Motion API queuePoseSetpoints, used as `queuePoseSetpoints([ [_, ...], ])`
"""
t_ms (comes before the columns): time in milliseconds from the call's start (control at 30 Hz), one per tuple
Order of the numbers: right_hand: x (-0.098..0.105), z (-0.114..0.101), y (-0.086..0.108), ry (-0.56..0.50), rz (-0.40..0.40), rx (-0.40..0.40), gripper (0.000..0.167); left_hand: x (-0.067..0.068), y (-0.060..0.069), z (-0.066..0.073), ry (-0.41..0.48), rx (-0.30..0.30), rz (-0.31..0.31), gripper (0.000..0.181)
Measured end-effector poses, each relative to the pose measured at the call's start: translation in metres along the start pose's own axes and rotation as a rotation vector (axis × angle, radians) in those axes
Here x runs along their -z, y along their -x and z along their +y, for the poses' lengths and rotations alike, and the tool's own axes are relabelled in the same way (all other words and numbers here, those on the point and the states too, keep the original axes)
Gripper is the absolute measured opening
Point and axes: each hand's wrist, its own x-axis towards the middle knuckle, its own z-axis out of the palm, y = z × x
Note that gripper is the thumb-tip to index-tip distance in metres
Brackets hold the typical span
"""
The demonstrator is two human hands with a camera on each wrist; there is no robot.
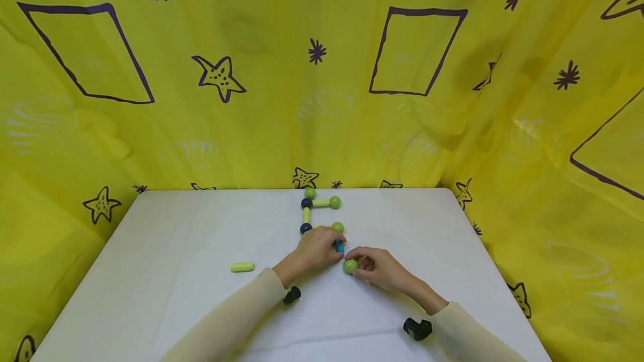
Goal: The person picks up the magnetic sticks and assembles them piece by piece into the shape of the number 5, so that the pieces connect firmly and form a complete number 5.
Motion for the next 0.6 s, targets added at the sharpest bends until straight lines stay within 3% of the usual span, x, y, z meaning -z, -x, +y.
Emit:
queuePoseSetpoints([
  [100, -0.001, 0.001, 0.001, -0.001, 0.004, 0.005, 0.027, 0.001, 0.0, -0.002, 0.092, 0.013, -0.005, 0.026],
  [333, -0.004, 0.0, 0.003, 0.003, 0.03, 0.002, 0.027, 0.002, 0.002, -0.009, 0.415, 0.054, 0.004, 0.025],
  [433, -0.005, -0.002, 0.003, 0.017, 0.048, -0.004, 0.028, 0.002, 0.002, -0.011, 0.475, 0.067, 0.015, 0.024],
  [600, -0.009, -0.004, 0.001, 0.037, 0.082, 0.003, 0.029, 0.001, 0.003, -0.013, 0.476, 0.078, 0.011, 0.02],
])
